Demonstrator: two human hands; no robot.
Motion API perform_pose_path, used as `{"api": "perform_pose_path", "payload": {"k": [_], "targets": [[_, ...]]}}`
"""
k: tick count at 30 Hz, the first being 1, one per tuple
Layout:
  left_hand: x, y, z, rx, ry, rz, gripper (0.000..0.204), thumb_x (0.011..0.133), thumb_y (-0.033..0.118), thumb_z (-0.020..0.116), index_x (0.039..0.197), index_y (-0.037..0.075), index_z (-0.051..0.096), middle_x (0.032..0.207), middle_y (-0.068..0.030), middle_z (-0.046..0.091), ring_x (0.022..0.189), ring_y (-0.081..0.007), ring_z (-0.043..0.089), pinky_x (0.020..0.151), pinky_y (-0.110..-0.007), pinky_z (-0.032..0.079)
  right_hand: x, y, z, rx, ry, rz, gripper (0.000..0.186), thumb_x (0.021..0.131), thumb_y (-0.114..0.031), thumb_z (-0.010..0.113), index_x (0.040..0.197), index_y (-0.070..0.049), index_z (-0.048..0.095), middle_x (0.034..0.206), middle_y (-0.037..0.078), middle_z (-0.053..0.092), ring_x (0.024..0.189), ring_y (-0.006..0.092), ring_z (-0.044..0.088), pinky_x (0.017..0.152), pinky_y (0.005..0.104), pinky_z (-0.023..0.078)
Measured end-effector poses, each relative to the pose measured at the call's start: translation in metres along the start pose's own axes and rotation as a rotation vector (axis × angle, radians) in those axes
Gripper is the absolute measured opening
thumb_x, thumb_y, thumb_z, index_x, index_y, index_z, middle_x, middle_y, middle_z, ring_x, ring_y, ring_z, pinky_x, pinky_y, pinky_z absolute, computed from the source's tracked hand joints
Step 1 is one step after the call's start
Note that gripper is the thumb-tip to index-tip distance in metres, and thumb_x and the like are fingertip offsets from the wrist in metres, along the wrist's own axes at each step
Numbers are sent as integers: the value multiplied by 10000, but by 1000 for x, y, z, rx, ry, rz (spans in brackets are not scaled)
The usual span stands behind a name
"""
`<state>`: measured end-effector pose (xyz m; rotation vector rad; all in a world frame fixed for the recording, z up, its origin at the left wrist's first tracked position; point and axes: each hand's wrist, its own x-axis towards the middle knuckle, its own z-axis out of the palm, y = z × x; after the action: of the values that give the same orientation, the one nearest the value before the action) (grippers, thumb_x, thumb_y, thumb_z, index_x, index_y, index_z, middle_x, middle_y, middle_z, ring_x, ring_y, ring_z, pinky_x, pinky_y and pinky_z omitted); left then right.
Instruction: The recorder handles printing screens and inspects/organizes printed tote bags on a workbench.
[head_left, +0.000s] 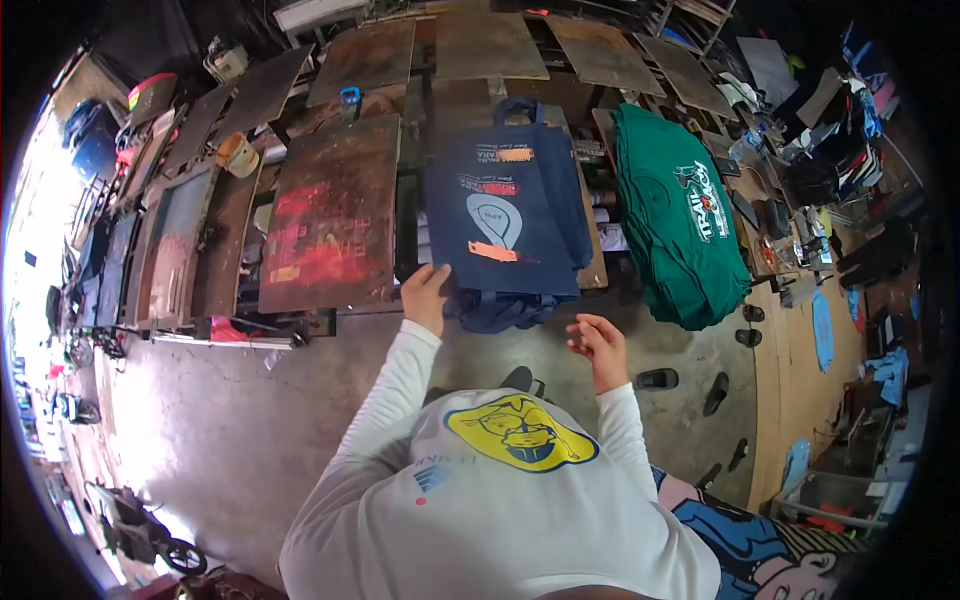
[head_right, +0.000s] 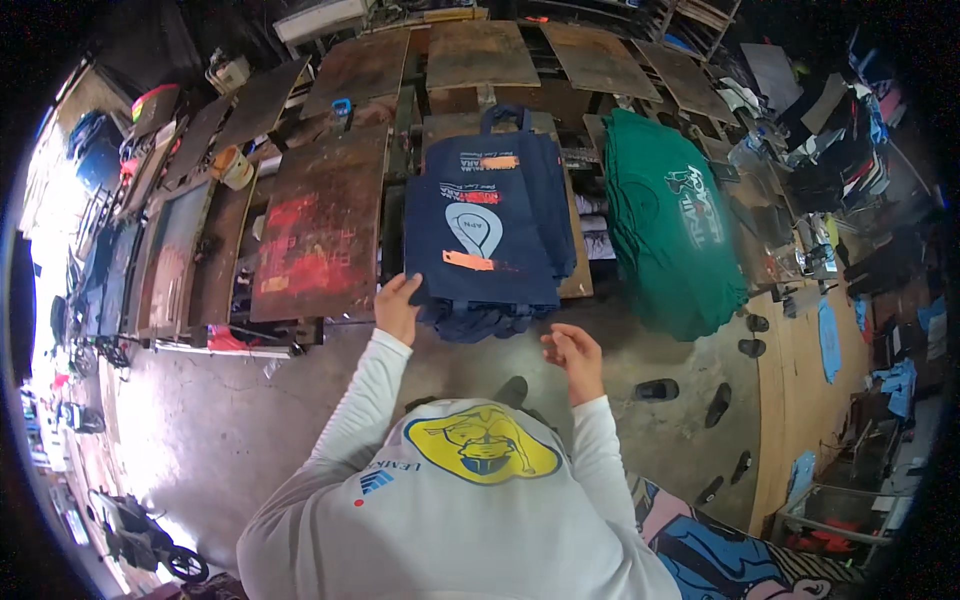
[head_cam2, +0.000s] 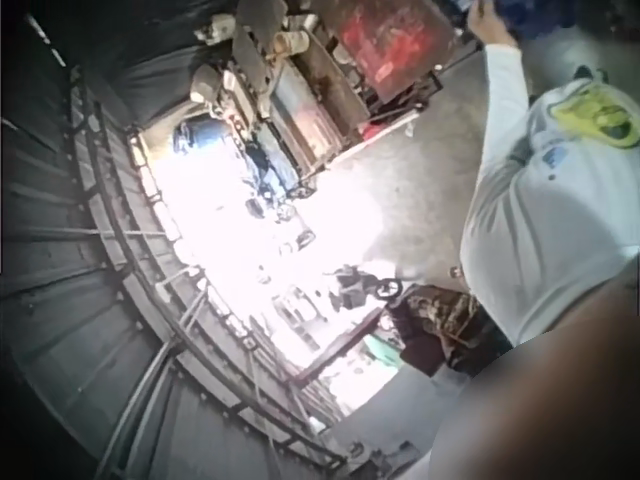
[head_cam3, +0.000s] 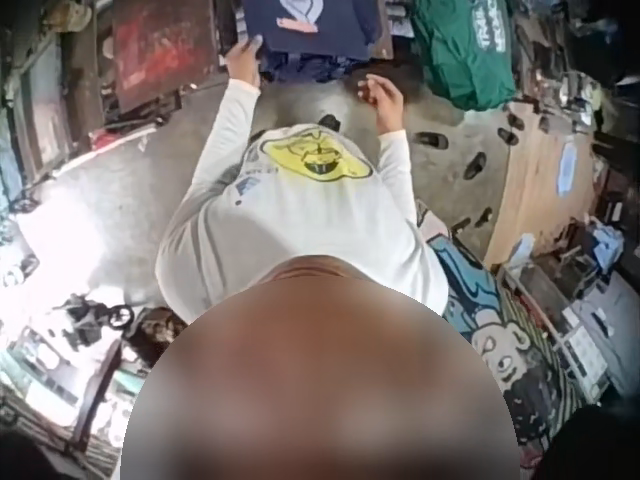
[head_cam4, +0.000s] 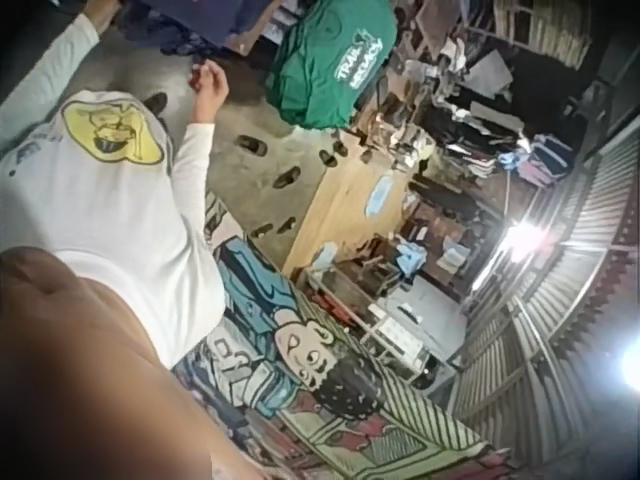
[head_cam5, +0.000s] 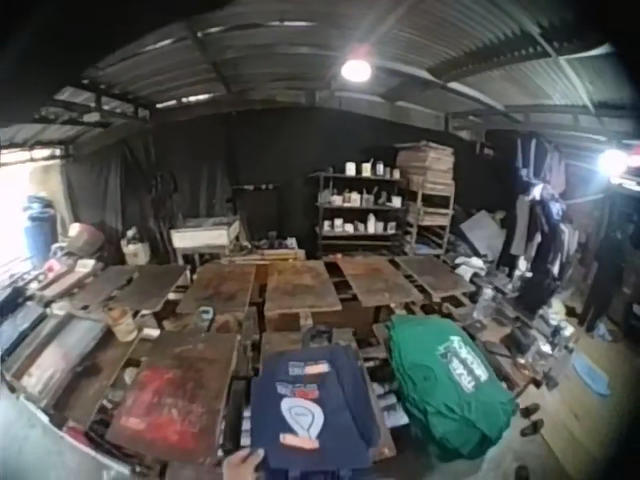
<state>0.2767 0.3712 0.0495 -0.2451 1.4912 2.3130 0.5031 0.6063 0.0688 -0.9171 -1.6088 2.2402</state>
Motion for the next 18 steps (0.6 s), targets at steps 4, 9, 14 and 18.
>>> {"api": "perform_pose_path", "payload": {"k": [4, 9, 14, 18], "targets": [[-9, 7, -43, -178, -65, -115, 185, 889, 41, 656, 1072, 32, 671, 1014, -53, 688, 904, -161, 653, 772, -270, 495, 8, 8, 31, -6, -26, -8, 293, 920, -189, 662, 1160, -27, 624, 978, 75, 698, 782, 137, 645, 724, 268, 529], [-23, 6, -71, -119, -121, -209, 269, 871, 66, 687, 1133, 10, 658, 1026, -69, 688, 894, -152, 645, 773, -267, 486, 15, 19, 54, -36, 112, -42, 268, 912, -156, 667, 1157, -57, 621, 1002, 11, 675, 796, 108, 633, 650, 243, 493], [-11, -27, -86, 391, -171, 11, 371, 839, 147, 751, 1145, -37, 651, 1028, -100, 690, 877, -145, 645, 736, -275, 506, 16, 47, 58, -95, 172, -44, 324, 898, -150, 684, 1209, -103, 608, 1123, 10, 628, 917, 117, 608, 665, 262, 502], [-14, -29, -75, 603, -257, 133, 374, 847, 172, 743, 1118, -66, 647, 1078, -141, 694, 914, -178, 668, 775, -284, 524, 15, 71, 57, -140, 282, -63, 366, 882, -149, 701, 1230, -105, 596, 1173, 24, 609, 979, 131, 590, 688, 267, 496]]}}
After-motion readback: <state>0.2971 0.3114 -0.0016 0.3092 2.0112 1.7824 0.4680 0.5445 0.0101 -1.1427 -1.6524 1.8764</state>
